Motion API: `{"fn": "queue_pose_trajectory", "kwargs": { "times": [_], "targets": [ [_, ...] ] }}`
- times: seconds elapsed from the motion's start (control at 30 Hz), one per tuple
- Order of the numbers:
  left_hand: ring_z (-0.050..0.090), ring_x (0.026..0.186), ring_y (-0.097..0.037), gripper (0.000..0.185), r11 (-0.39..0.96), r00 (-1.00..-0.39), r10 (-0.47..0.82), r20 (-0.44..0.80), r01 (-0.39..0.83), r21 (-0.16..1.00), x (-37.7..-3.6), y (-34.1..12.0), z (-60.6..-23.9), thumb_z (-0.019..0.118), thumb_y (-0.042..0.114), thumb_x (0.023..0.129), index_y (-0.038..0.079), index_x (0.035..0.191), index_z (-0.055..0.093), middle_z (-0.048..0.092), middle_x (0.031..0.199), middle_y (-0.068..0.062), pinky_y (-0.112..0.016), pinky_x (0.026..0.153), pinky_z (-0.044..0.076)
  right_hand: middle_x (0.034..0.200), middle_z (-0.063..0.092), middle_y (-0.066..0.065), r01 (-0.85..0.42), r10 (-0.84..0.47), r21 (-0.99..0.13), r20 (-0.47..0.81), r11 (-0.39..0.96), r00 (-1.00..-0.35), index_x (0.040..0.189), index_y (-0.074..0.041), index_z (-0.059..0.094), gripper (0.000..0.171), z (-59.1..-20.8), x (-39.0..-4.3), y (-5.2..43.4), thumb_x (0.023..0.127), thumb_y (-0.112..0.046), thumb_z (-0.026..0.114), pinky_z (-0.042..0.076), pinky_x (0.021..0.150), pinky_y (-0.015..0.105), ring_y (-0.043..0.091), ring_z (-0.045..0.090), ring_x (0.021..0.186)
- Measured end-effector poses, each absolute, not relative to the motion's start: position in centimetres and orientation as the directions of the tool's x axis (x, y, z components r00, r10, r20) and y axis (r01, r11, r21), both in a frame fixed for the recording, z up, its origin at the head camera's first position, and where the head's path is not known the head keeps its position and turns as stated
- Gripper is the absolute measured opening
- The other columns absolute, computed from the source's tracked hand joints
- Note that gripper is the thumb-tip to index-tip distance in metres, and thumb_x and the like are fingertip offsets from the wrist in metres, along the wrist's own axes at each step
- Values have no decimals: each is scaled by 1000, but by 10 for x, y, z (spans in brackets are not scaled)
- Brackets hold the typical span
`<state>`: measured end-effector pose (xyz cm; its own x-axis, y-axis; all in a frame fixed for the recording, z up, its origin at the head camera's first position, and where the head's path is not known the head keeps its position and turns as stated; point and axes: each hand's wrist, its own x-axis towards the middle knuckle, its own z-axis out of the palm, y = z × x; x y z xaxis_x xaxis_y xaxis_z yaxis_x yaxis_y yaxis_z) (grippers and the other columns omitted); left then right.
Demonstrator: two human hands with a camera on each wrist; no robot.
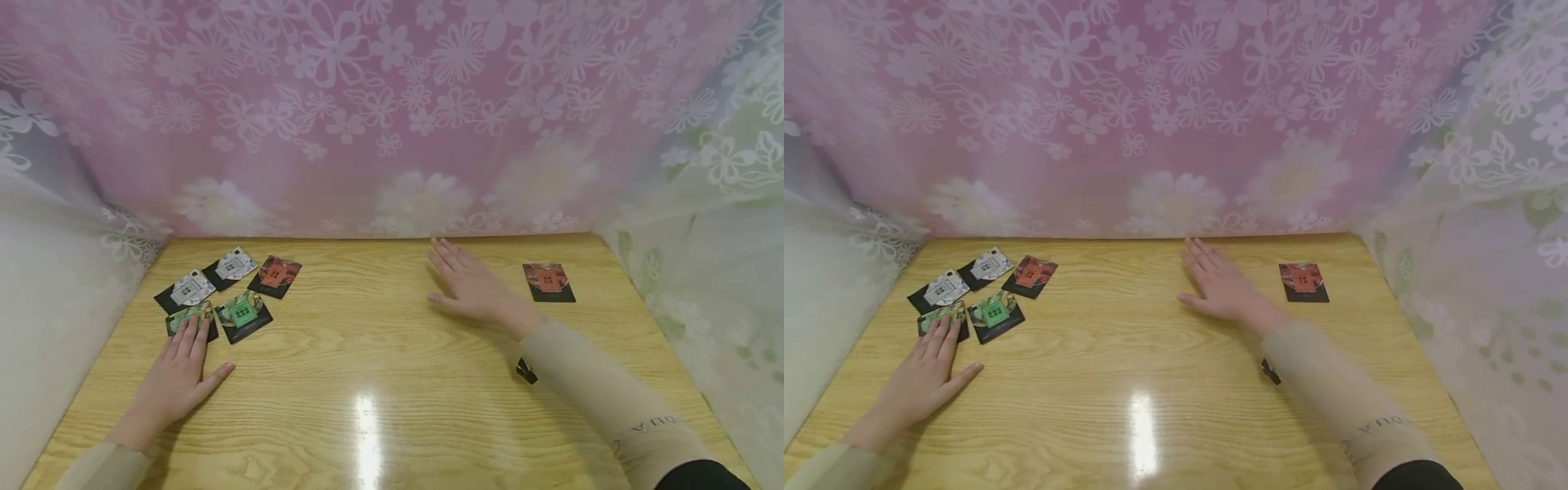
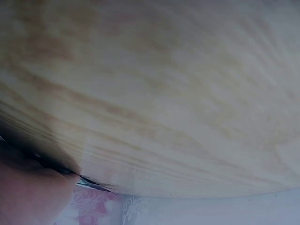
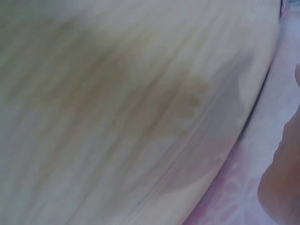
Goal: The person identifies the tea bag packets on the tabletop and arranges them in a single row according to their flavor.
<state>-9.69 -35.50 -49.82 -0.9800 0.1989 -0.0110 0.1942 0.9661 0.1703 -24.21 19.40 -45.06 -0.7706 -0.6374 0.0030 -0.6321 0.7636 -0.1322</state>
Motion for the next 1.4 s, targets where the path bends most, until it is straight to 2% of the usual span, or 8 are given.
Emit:
{"fn": "queue_pose_trajectory", "kwargs": {
  "times": [0.2, 0.53, 0.93, 1.13, 1.4],
  "targets": [
    [14, 159, -59, 101, 967, -980, 201, 8, 200, 157, -98, -356, -498, 55, 59, 106, -11, 166, 12, 13, 170, -40, -76, 123, 24, 179, 0, 21, -676, -679, -129, 19, 726, -734, 171, -2, 11, 92, -452, -253, 152, 108, -57, 49, 9, 137, 56, 40, 4, 167],
    [15, 159, -59, 101, 967, -979, 202, 13, 201, 153, -99, -356, -499, 55, 59, 106, -12, 166, 14, 14, 170, -40, -74, 126, 22, 180, 2, 19, -725, -730, -137, 15, 675, -683, 171, -3, 12, 90, -456, -264, 84, 109, -59, 47, 9, 137, 53, 38, 4, 168],
    [15, 159, -58, 102, 969, -980, 198, 17, 199, 150, -98, -357, -501, 55, 59, 105, -11, 166, 13, 15, 170, -40, -74, 125, 24, 180, -7, 10, -757, -760, -65, -55, 650, -647, 173, -11, 4, 92, -451, -266, 8, 108, -66, 40, 6, 138, 47, 32, 1, 169],
    [15, 159, -58, 102, 968, -980, 200, 7, 198, 151, -100, -357, -499, 54, 60, 106, -10, 166, 12, 14, 171, -39, -74, 125, 23, 181, -5, 10, -777, -775, -18, -88, 629, -625, 173, -15, 0, 92, -445, -266, -23, 108, -69, 36, 6, 138, 47, 30, 1, 169],
    [16, 159, -58, 102, 970, -981, 193, -9, 189, 154, -98, -354, -496, 56, 59, 105, -11, 166, 15, 15, 170, -40, -74, 124, 26, 182, -1, 9, -794, -787, 4, -126, 608, -604, 173, -16, 5, 88, -449, -258, -52, 108, -69, 33, 5, 139, 46, 29, 2, 169]
  ]
}}
